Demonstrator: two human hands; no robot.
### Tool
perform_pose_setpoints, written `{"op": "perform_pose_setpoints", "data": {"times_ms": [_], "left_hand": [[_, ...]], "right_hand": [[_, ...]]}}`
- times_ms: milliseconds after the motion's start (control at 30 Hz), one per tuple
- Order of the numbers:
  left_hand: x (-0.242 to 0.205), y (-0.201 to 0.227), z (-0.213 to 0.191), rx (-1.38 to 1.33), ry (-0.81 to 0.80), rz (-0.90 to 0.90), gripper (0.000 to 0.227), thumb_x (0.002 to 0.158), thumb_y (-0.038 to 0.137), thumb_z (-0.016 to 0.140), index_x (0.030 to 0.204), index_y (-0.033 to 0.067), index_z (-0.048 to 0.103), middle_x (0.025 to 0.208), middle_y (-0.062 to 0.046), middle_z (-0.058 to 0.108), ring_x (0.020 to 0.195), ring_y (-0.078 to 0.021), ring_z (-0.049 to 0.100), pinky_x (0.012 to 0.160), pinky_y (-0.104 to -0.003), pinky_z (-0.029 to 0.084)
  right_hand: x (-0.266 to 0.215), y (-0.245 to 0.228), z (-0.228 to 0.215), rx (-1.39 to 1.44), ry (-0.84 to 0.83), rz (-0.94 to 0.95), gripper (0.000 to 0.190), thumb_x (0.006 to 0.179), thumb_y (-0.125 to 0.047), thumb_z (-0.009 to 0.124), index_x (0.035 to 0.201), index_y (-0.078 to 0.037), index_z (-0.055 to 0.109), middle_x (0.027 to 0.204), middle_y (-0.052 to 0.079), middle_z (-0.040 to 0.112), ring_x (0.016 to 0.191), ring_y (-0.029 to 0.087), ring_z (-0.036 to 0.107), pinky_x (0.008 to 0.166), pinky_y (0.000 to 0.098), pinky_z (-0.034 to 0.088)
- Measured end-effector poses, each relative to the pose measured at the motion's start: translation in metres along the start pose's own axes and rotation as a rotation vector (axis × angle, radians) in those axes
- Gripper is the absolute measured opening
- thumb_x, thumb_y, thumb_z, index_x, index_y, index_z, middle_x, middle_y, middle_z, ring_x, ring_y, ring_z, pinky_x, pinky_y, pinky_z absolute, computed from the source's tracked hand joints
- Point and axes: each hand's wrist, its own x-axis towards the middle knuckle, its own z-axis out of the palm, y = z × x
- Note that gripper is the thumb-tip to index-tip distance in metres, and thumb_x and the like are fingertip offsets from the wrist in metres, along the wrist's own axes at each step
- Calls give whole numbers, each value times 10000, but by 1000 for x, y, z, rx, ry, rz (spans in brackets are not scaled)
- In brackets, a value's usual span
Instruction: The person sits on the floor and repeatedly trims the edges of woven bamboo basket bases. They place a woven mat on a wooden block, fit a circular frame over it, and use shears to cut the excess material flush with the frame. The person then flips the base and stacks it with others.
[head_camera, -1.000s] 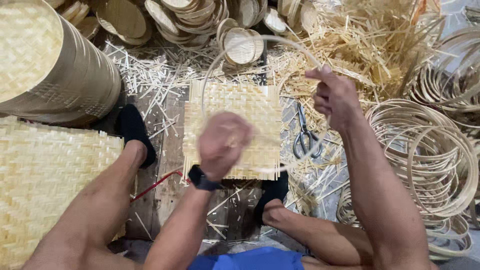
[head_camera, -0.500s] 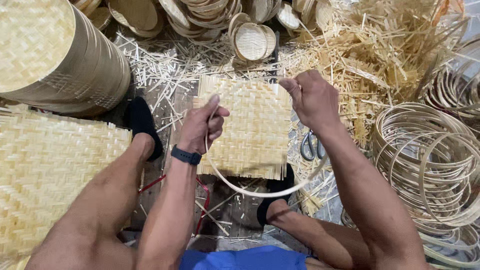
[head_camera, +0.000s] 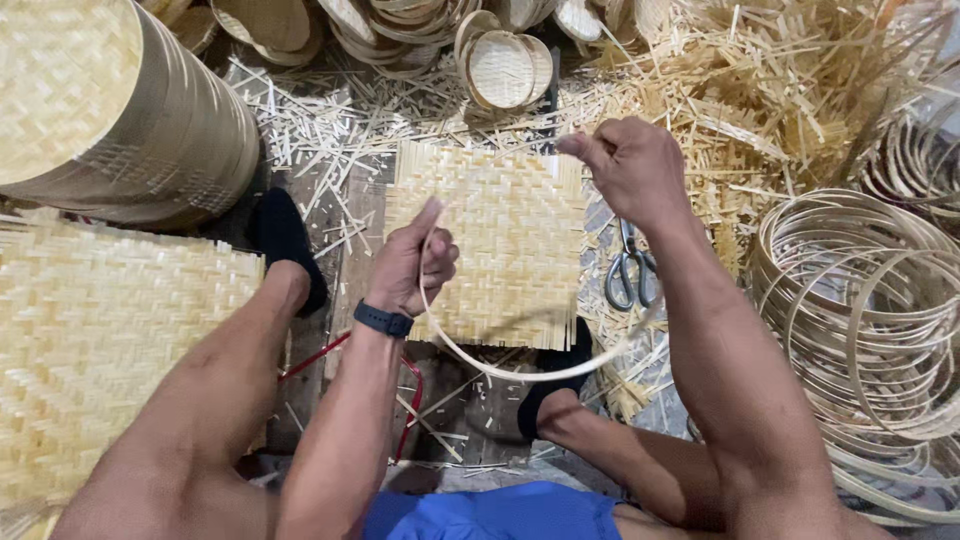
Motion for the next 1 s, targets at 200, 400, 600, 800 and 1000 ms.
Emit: {"op": "perform_pose_setpoints", "data": {"times_ms": [200, 400, 600, 800, 1000], "left_hand": [[8, 12, -46, -269, -55, 274, 530, 1050, 490, 605, 688, 104, 605, 553, 23, 444, 490, -102, 382, 403, -236, 285], [10, 4, -54, -296, 69, 150, 517, 1013, 517, 577, 754, 79, 667, 569, 14, 455, 508, -112, 390, 449, -244, 323], [11, 3, -63, -117, 83, 77, 457, 1026, 422, 645, 732, 73, 672, 516, 51, 435, 453, -64, 353, 379, -197, 281], [12, 6, -71, -68, 119, -11, 479, 1023, 374, 670, 651, 74, 644, 479, 38, 446, 427, -75, 378, 325, -192, 273], [14, 0, -68, -81, 135, 45, 472, 1014, 380, 656, 656, 73, 642, 478, 23, 446, 435, -101, 390, 354, -218, 295]], "right_hand": [[-40, 37, -5, 1068, -156, 364, 606, 944, -563, 483, 1082, -3, 670, 678, 24, 600, 565, 141, 576, 534, 304, 541], [-47, 82, 41, 1540, -175, 291, 442, 1046, -416, 621, 1125, 19, 647, 669, -53, 379, 587, 84, 370, 513, 241, 318], [-37, 79, 33, 1332, -234, 501, 465, 939, -503, 709, 808, -70, 604, 565, -71, 345, 471, 69, 308, 406, 234, 233], [-39, 70, 23, 1187, -43, 637, 526, 864, -461, 796, 617, -209, 406, 503, -72, 353, 396, 67, 292, 344, 259, 205], [-40, 74, 12, 1154, -101, 533, 485, 904, -500, 762, 676, -164, 497, 560, -65, 414, 433, 69, 356, 362, 252, 260]]}}
